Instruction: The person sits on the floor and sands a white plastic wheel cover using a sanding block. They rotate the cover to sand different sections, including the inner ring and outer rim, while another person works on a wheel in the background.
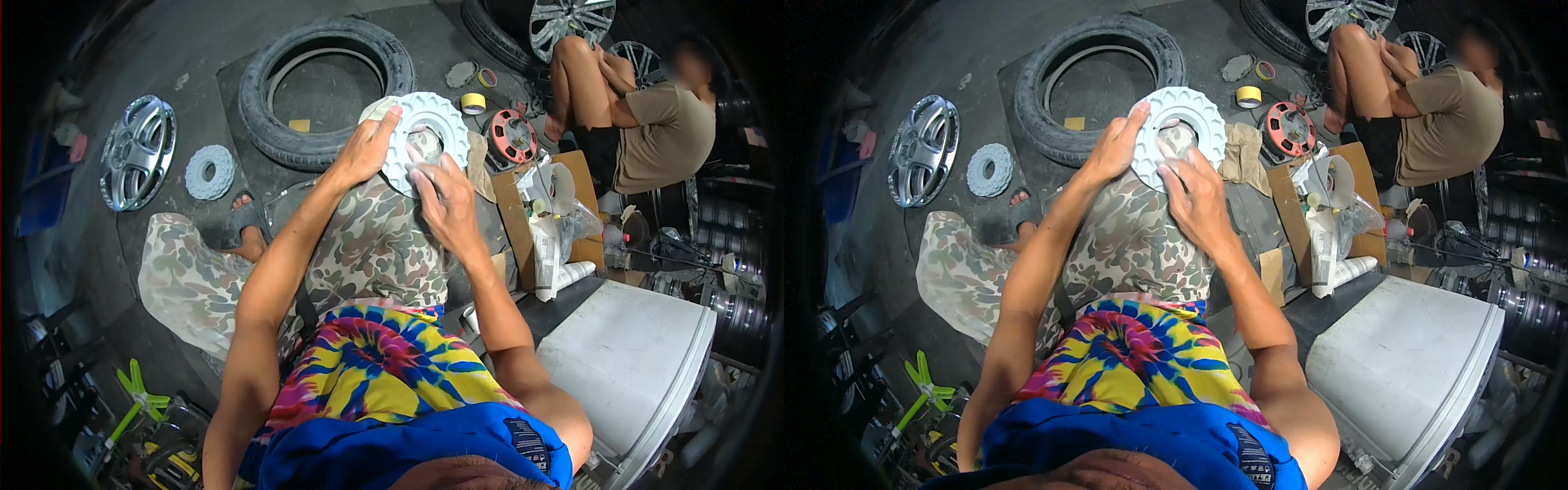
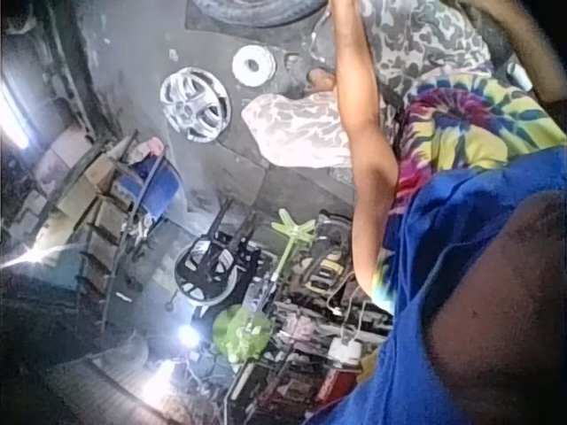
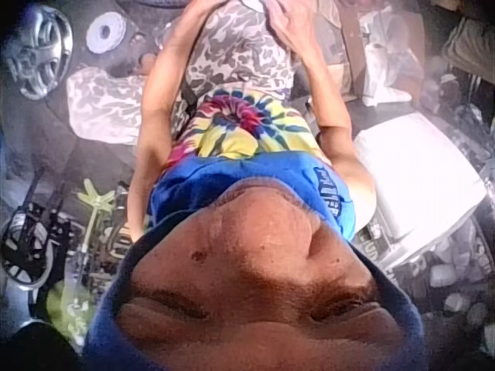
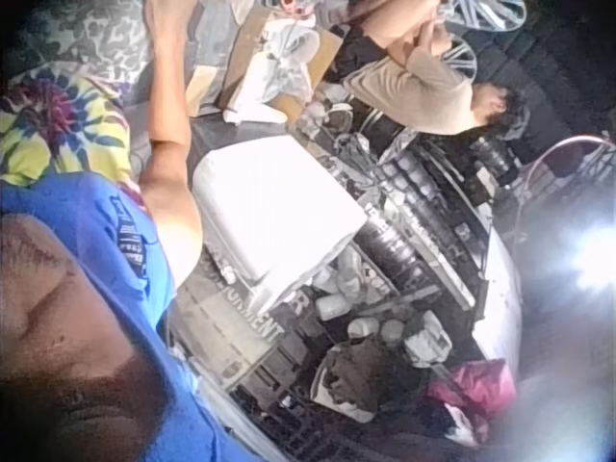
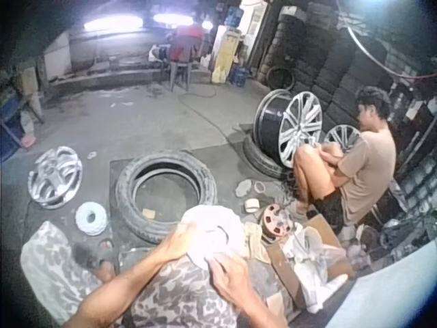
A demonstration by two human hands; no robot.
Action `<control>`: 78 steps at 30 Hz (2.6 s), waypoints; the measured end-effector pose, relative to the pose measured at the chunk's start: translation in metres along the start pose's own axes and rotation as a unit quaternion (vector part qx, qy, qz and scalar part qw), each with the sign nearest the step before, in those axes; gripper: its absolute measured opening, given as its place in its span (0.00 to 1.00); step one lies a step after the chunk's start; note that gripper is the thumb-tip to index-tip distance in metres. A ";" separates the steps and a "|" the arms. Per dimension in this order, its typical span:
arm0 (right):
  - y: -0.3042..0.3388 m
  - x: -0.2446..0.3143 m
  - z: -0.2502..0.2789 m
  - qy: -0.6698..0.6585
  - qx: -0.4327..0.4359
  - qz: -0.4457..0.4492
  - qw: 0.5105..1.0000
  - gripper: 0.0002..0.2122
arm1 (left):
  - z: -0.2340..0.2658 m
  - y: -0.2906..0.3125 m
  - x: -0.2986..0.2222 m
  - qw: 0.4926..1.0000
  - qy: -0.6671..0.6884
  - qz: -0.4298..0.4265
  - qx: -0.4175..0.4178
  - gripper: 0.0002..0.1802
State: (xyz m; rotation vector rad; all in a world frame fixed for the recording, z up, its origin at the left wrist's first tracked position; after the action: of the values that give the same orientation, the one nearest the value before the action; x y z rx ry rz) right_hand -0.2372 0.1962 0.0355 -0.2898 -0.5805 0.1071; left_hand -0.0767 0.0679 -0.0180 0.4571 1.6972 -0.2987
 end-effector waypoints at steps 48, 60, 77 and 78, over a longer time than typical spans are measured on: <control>-0.050 -0.021 -0.023 0.166 -0.075 0.164 0.970 0.13 | 0.005 -0.005 0.002 0.997 -0.031 0.058 -0.045 0.54; -0.009 -0.010 -0.012 0.138 -0.032 0.191 0.971 0.19 | 0.009 -0.005 0.008 0.998 -0.004 0.040 -0.045 0.54; 0.008 -0.011 -0.021 0.149 -0.071 0.168 0.972 0.19 | 0.011 -0.010 0.014 0.998 0.047 0.046 0.015 0.51; -0.006 -0.005 -0.023 0.150 -0.082 0.169 0.971 0.19 | 0.011 -0.010 0.012 0.998 0.034 0.048 0.014 0.50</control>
State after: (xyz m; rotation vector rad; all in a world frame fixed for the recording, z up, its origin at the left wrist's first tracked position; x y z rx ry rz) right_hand -0.2287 0.1839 0.0160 -0.5553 -0.2348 0.3398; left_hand -0.0727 0.0558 -0.0321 0.5745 1.7330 -0.2395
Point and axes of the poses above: each hand's wrist, its own y-axis away from the middle knuckle, its own z-axis out of the back of the hand, x = y × z, the point moved 1 cm from there along -y, towards the middle knuckle, and after that the axes turned 14 degrees about y, right-handed, at the moved point
